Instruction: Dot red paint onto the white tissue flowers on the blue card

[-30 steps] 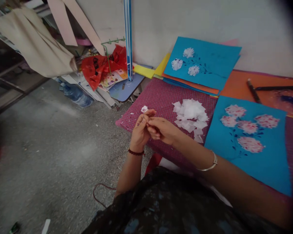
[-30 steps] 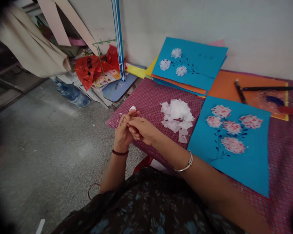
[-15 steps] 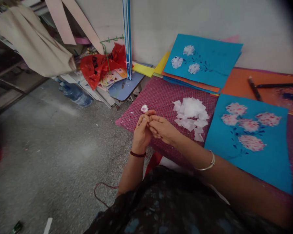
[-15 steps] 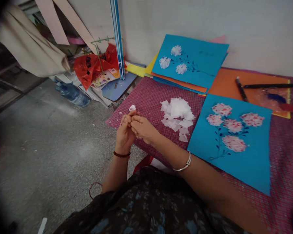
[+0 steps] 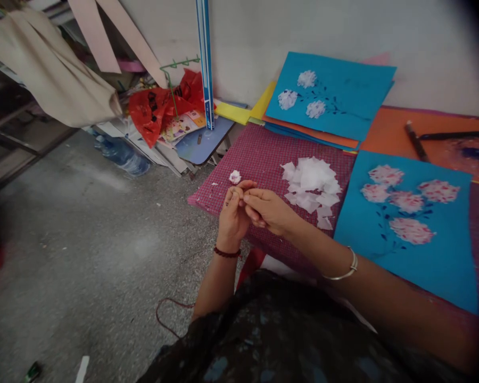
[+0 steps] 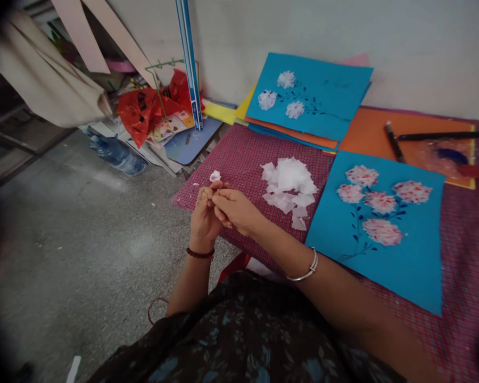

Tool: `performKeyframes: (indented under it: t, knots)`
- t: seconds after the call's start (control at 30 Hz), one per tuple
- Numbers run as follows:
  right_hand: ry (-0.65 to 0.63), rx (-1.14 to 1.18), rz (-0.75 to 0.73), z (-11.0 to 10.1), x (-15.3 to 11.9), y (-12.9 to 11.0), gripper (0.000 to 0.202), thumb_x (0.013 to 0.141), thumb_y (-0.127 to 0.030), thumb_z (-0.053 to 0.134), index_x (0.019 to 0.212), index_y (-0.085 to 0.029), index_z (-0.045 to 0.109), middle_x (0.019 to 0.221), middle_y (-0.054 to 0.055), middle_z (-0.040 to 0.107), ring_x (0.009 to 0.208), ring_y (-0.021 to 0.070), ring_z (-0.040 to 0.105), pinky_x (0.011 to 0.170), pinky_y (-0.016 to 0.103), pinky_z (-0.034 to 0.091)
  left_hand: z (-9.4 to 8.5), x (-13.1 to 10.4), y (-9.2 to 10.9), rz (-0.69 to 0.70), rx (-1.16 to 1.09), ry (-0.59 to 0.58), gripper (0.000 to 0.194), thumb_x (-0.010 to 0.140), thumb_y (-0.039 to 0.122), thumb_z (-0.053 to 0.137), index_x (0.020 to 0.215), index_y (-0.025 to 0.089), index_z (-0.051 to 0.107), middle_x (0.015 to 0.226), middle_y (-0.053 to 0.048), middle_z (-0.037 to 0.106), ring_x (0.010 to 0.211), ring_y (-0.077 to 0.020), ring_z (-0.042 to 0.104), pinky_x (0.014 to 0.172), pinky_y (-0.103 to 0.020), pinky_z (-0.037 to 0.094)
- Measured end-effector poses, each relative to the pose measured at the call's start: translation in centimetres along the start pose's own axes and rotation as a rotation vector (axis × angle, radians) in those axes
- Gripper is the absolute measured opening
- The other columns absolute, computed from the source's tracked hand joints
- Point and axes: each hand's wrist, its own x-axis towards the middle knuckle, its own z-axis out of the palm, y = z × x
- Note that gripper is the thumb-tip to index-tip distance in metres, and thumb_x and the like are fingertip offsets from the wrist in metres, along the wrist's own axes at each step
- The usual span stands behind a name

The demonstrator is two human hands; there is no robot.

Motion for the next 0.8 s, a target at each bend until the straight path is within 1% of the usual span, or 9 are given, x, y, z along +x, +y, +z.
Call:
performKeyframes:
  t: [0.17, 0.3, 0.4, 0.5, 0.57, 0.63, 0.7, 0.77, 0.8]
  knots:
    - [0.023, -0.004, 0.001, 0.0, -0.3, 0.0, 0.020, 0.087, -0.025, 0.047, 0.067, -0.021, 0.049, 0.038, -0.009, 0.041, 0.029, 0.0043, 0.028, 0.031, 0.019, 0.020, 0.5, -0.4, -0.2, 0.013, -0.006, 0.013, 0.040, 0.084, 0.051, 0.063, 0.067, 0.021, 0.043, 0.109, -0.003, 0.062, 0.110, -0.0188, 0.060, 0.101, -0.038, 0.047]
    - [0.005, -0.021, 0.010, 0.0, -0.6, -0.4, 0.023, 0.085, -0.024, 0.047, 0.062, -0.020, 0.049, 0.040, -0.008, 0.043, 0.030, 0.0038, 0.030, 0.031, 0.018, 0.023, 0.5, -0.6, -0.4, -0.062, -0.106, 0.000, 0.039, 0.086, 0.049, 0.061, 0.068, 0.021, 0.041, 0.114, -0.002, 0.061, 0.117, -0.0198, 0.057, 0.101, -0.039, 0.047]
    - [0.001, -0.045, 0.006, 0.0, -0.7, -0.6, 0.026, 0.084, -0.027, 0.051, 0.059, -0.020, 0.048, 0.041, -0.007, 0.044, 0.031, 0.0037, 0.032, 0.032, 0.018, 0.025, 0.3, -0.5, -0.5, -0.096, -0.094, 0.023, 0.042, 0.086, 0.051, 0.059, 0.067, 0.020, 0.038, 0.117, -0.002, 0.062, 0.119, -0.0208, 0.056, 0.099, -0.039, 0.049]
    - [0.011, -0.086, -0.009, 0.1, -0.9, -0.5, 0.026, 0.086, -0.031, 0.050, 0.062, -0.020, 0.048, 0.040, -0.008, 0.042, 0.030, 0.0043, 0.030, 0.032, 0.018, 0.025, 0.4, -0.6, -0.5, -0.064, -0.047, 0.027, 0.044, 0.082, 0.054, 0.063, 0.066, 0.020, 0.040, 0.115, -0.003, 0.062, 0.117, -0.0219, 0.057, 0.099, -0.039, 0.049]
    - [0.010, -0.136, -0.021, 0.2, -0.9, -0.3, 0.024, 0.087, -0.031, 0.046, 0.065, -0.021, 0.048, 0.041, -0.008, 0.042, 0.030, 0.0049, 0.029, 0.032, 0.019, 0.025, 0.5, -0.7, -0.5, -0.031, -0.008, 0.025, 0.043, 0.081, 0.056, 0.065, 0.066, 0.021, 0.043, 0.112, -0.003, 0.063, 0.112, -0.0215, 0.059, 0.099, -0.040, 0.048]
    - [0.014, -0.202, -0.032, 0.0, -0.9, -0.1, 0.022, 0.088, -0.030, 0.042, 0.068, -0.021, 0.046, 0.042, -0.008, 0.042, 0.031, 0.0056, 0.031, 0.032, 0.020, 0.025, 0.3, -0.8, -0.3, -0.011, 0.017, 0.013, 0.040, 0.081, 0.054, 0.065, 0.066, 0.021, 0.047, 0.110, -0.004, 0.064, 0.106, -0.0199, 0.061, 0.097, -0.039, 0.049]
    - [0.031, -0.267, -0.038, -0.6, -0.5, 0.3, 0.019, 0.087, -0.027, 0.042, 0.069, -0.021, 0.046, 0.043, -0.008, 0.044, 0.032, 0.0061, 0.033, 0.034, 0.021, 0.025, -0.3, -0.8, 0.1, 0.008, 0.077, 0.014, 0.031, 0.083, 0.047, 0.064, 0.069, 0.022, 0.054, 0.109, -0.005, 0.065, 0.100, -0.0181, 0.063, 0.093, -0.037, 0.050]
    - [0.072, -0.367, -0.055, -1.9, 0.3, 0.7, 0.012, 0.084, -0.021, 0.046, 0.072, -0.021, 0.049, 0.045, -0.007, 0.046, 0.035, 0.0065, 0.035, 0.038, 0.022, 0.026, -1.5, -0.4, 0.9, 0.074, 0.211, 0.080, 0.018, 0.084, 0.037, 0.065, 0.076, 0.021, 0.061, 0.104, -0.005, 0.067, 0.095, -0.0159, 0.063, 0.090, -0.034, 0.051]
    - [0.102, -0.425, -0.071, -2.6, 0.7, 0.8, 0.008, 0.081, -0.017, 0.048, 0.075, -0.020, 0.051, 0.045, -0.007, 0.048, 0.036, 0.0068, 0.037, 0.040, 0.022, 0.027, -2.2, 0.0, 1.3, 0.129, 0.305, 0.138, 0.012, 0.083, 0.032, 0.065, 0.080, 0.021, 0.064, 0.099, -0.005, 0.068, 0.092, -0.0147, 0.063, 0.088, -0.033, 0.051]
